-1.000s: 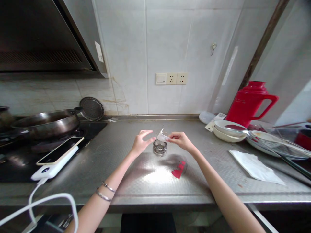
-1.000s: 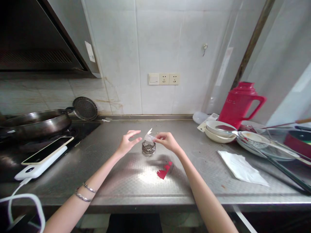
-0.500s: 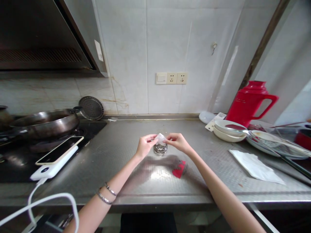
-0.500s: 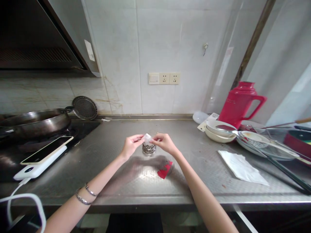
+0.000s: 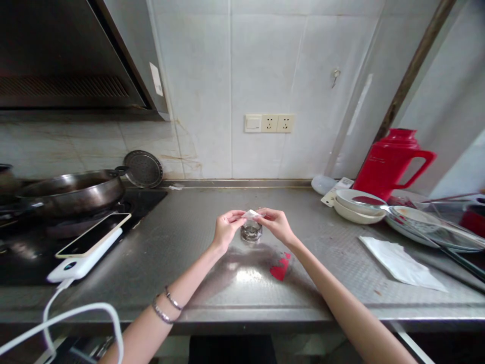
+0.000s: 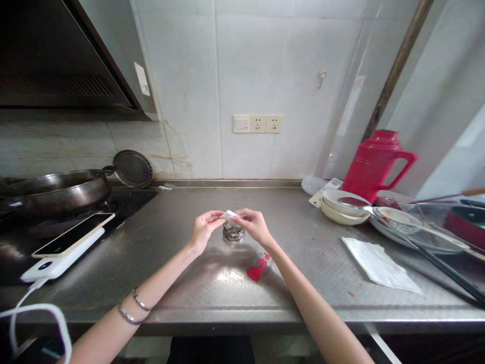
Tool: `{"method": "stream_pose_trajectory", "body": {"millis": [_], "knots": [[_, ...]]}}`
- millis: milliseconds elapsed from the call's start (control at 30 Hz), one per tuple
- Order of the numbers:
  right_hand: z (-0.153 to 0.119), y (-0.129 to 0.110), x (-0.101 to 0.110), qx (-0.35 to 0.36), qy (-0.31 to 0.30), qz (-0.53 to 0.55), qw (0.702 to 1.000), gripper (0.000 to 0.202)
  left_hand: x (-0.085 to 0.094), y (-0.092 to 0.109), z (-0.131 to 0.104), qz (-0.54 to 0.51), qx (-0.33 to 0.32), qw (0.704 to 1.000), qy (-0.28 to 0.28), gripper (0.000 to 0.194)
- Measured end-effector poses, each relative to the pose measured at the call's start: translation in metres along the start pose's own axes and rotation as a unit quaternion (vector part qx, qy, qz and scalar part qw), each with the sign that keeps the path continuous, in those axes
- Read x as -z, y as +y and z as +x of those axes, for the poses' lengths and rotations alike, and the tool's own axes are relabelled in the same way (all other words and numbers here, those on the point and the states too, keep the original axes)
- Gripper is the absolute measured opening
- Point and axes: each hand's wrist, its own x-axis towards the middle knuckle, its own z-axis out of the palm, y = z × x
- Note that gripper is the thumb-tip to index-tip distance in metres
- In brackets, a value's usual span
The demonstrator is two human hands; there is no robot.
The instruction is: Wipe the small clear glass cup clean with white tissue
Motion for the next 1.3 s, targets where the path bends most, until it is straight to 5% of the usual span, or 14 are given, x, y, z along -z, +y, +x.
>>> {"method": "stream_pose_trajectory", "body": {"millis": [133,233,367,467,600,767,1067,1300], "knots": [[0.001,0.001,0.001,-0.015,0.082,-0.016,0.996,0.029,0.008,-0.007,0.007,0.065,-0.039,0.997,-0.026,0.034],[0.006,-0.001,0.008,0.065,0.094,-0.145,0.983,0.021,0.015,-0.022,0.016,0.177,-0.073,0.979,-0.068,0.068],[0.014,0.001,0.016,0.197,-0.053,-0.335,0.92,0.017,0.015,-0.049,0.025,0.232,-0.002,0.966,-0.112,0.117],[0.017,0.003,0.019,0.199,-0.191,-0.417,0.866,0.023,0.011,-0.062,0.029,0.247,0.004,0.957,-0.149,0.129],[0.018,-0.002,0.02,0.108,-0.312,-0.477,0.814,0.026,0.009,-0.066,0.029,0.263,-0.001,0.951,-0.163,0.126],[0.02,-0.007,0.025,0.017,-0.382,-0.484,0.787,0.031,0.01,-0.064,0.028,0.297,-0.014,0.943,-0.149,0.11],[0.016,0.01,0.024,0.021,-0.382,-0.408,0.829,0.053,0.012,-0.065,0.03,0.347,-0.029,0.924,-0.159,0.087],[0.02,0.015,0.022,0.045,-0.424,-0.349,0.835,0.061,0.011,-0.062,0.029,0.357,-0.033,0.92,-0.162,0.078]]}}
